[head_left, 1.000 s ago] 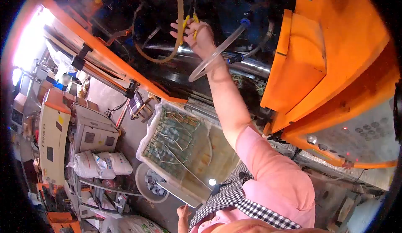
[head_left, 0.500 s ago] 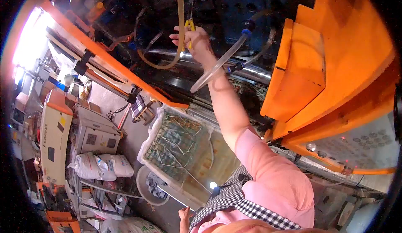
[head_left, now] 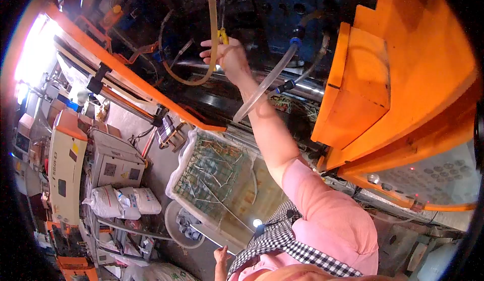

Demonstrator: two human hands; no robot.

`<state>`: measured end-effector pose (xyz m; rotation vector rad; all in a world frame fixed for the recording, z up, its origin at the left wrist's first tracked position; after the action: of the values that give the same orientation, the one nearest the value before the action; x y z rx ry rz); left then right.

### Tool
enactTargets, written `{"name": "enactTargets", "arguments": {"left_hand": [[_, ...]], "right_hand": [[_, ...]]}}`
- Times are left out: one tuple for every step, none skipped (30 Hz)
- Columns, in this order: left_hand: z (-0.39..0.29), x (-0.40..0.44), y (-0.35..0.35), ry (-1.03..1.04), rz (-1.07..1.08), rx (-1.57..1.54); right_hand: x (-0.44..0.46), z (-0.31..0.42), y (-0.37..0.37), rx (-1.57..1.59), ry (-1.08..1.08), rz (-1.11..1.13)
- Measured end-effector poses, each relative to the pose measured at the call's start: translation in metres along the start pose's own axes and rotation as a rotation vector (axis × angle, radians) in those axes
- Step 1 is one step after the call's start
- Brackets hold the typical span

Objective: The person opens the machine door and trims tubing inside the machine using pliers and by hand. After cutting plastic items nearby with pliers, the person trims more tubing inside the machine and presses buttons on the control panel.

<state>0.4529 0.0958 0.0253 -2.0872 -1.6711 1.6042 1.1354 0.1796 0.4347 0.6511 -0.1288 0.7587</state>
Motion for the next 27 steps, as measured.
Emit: {"name": "enactTargets", "arguments": {"left_hand": [[0.002, 0.0, 0.001, 0.001, 0.001, -0.02], [0.002, -0.001, 0.001, 0.001, 0.002, -0.039], [0.002, -0.002, 0.0, 0.0, 0.002, -0.038], [0.002, -0.002, -0.001, -0.008, 0.006, -0.015], [0.0, -0.004, 0.0, -0.016, 0.009, 0.006], [-0.002, -0.006, 0.0, -0.017, 0.009, 0.004], [-0.005, -0.009, 0.0, -0.015, -0.003, -0.004], [-0.006, -0.01, -0.001, -0.013, -0.014, -0.011], [-0.004, -0.009, -0.002, -0.014, -0.014, -0.011], [-0.002, -0.005, -0.002, -0.005, 0.004, -0.022], [-0.002, -0.003, -0.001, 0.005, 0.022, -0.035], [0.0, -0.002, 0.0, 0.007, 0.021, -0.036], [0.002, 0.0, 0.0, 0.012, 0.007, -0.053], [-0.002, -0.003, 0.0, 0.018, -0.006, -0.07], [-0.005, -0.006, 0.001, 0.019, -0.005, -0.07], [-0.008, -0.009, 0.001, 0.02, -0.014, -0.083], [-0.01, -0.012, 0.0, 0.021, -0.024, -0.096], [-0.007, -0.011, -0.001, 0.02, -0.025, -0.096], [-0.004, -0.008, -0.001, 0.035, -0.019, -0.111], [-0.002, -0.005, -0.002, 0.052, -0.013, -0.127], [-0.001, -0.005, -0.002, 0.053, -0.014, -0.129], [0.001, -0.004, -0.002, 0.041, -0.009, -0.103], [0.003, -0.004, -0.002, 0.029, -0.005, -0.076], [0.004, -0.004, -0.002, 0.027, -0.005, -0.077], [0.004, -0.004, -0.001, 0.029, 0.011, -0.039], [0.005, -0.003, -0.001, 0.031, 0.027, -0.001], [0.008, -0.001, -0.001, 0.03, 0.026, -0.003]], "right_hand": [[-0.002, -0.001, 0.0, -0.01, -0.002, -0.011], [-0.004, -0.001, 0.0, -0.019, -0.003, -0.022], [-0.005, -0.001, 0.0, -0.02, -0.002, -0.023], [-0.005, -0.003, -0.002, -0.043, 0.012, -0.059], [-0.005, -0.004, -0.005, -0.066, 0.026, -0.093], [-0.004, -0.004, -0.003, -0.066, 0.026, -0.092], [-0.002, -0.004, -0.001, -0.087, 0.038, -0.079], [-0.002, -0.003, 0.001, -0.108, 0.049, -0.067], [-0.001, -0.001, 0.001, -0.108, 0.05, -0.067], [0.0, 0.002, 0.003, -0.078, 0.041, -0.055], [0.0, 0.005, 0.005, -0.049, 0.031, -0.042], [-0.002, 0.007, 0.006, -0.047, 0.029, -0.041], [-0.006, 0.01, 0.008, -0.042, 0.006, -0.028], [-0.007, 0.013, 0.01, -0.038, -0.018, -0.016], [-0.005, 0.012, 0.01, -0.038, -0.019, -0.016], [-0.002, 0.01, 0.008, -0.075, -0.039, -0.045], [0.0, 0.012, 0.006, -0.111, -0.06, -0.073], [0.002, 0.013, 0.006, -0.11, -0.058, -0.073], [0.004, 0.007, -0.003, -0.106, 0.03, -0.168], [0.007, 0.001, -0.012, -0.103, 0.118, -0.262], [0.017, -0.007, -0.017, -0.132, 0.145, -0.3], [0.026, -0.014, -0.021, -0.132, 0.145, -0.298], [0.03, -0.013, -0.017, -0.162, 0.135, -0.243], [0.033, -0.014, -0.013, -0.193, 0.125, -0.188], [0.033, -0.015, -0.013, -0.194, 0.127, -0.188], [0.031, -0.013, -0.009, -0.257, 0.143, -0.163], [0.029, -0.011, -0.005, -0.321, 0.156, -0.137]]}}
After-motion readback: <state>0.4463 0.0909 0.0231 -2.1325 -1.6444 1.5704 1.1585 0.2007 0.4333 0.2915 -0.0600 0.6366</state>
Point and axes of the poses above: each hand's wrist, its own x-axis towards the middle knuckle, its own y-axis out of the palm, z = x × y, the point moved 9 cm from there along x, towards the middle knuckle, and after that the axes turned 12 degrees about -x, right-handed, at the moved point
